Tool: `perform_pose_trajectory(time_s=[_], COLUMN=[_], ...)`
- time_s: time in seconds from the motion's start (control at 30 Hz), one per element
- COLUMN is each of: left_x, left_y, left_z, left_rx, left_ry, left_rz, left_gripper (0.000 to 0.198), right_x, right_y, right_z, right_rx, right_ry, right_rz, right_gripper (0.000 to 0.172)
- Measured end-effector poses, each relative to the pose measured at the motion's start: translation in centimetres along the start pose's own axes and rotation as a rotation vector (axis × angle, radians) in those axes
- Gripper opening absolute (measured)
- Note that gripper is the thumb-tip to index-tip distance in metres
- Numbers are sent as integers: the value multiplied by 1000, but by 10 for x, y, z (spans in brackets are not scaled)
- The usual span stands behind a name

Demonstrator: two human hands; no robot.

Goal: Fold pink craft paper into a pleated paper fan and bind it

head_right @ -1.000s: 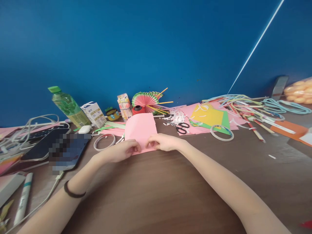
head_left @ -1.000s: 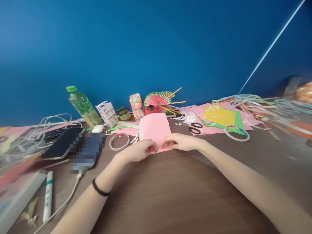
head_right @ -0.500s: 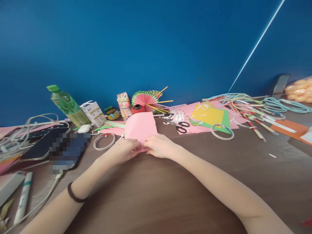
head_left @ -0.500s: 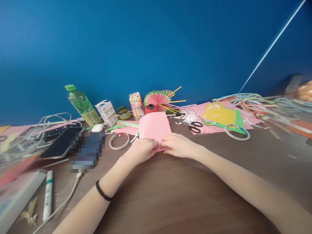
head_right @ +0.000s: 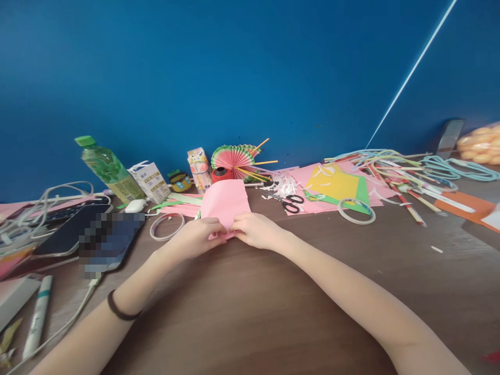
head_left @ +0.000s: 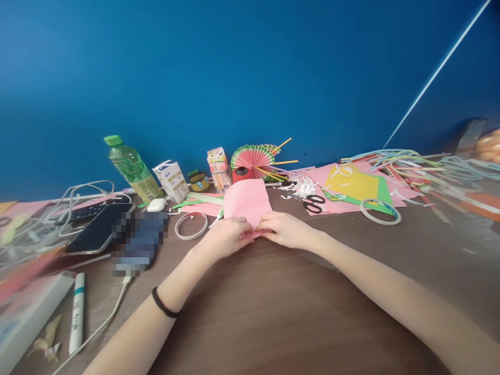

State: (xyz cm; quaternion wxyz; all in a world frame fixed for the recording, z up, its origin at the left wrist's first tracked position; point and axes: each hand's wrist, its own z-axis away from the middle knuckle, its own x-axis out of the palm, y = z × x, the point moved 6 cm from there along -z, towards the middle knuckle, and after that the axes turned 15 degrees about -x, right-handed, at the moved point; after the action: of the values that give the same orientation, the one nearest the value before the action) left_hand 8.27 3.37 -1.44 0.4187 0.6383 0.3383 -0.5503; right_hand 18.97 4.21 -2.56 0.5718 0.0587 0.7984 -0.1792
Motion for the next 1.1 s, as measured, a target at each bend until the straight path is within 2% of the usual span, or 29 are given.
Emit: perform_pose_trajectory(time_s=[0.23,0.43,0.67,0.97,1.1], left_x=[-5,-12,-31,-55,-65], left_y=[-4,1,14,22,27], left_z=[-1,2,11,20,26], left_rx=[-6,11,110,192,232], left_ry=[74,194,409,515,570], left_rz=[28,-48,-71,27,24], left_gripper=[32,24,21,23,21], right_x=[-7,-17,-37,-61,-71], right_y=[-1,-8,-24,-40,-46], right_z=[0,0,1,4,6], right_rx=[-49,-89,-158,-235,-221], right_ry=[83,196,358,494,527], right_rz=[41,140,359,389,394], right_gripper=[23,21,27,21,20])
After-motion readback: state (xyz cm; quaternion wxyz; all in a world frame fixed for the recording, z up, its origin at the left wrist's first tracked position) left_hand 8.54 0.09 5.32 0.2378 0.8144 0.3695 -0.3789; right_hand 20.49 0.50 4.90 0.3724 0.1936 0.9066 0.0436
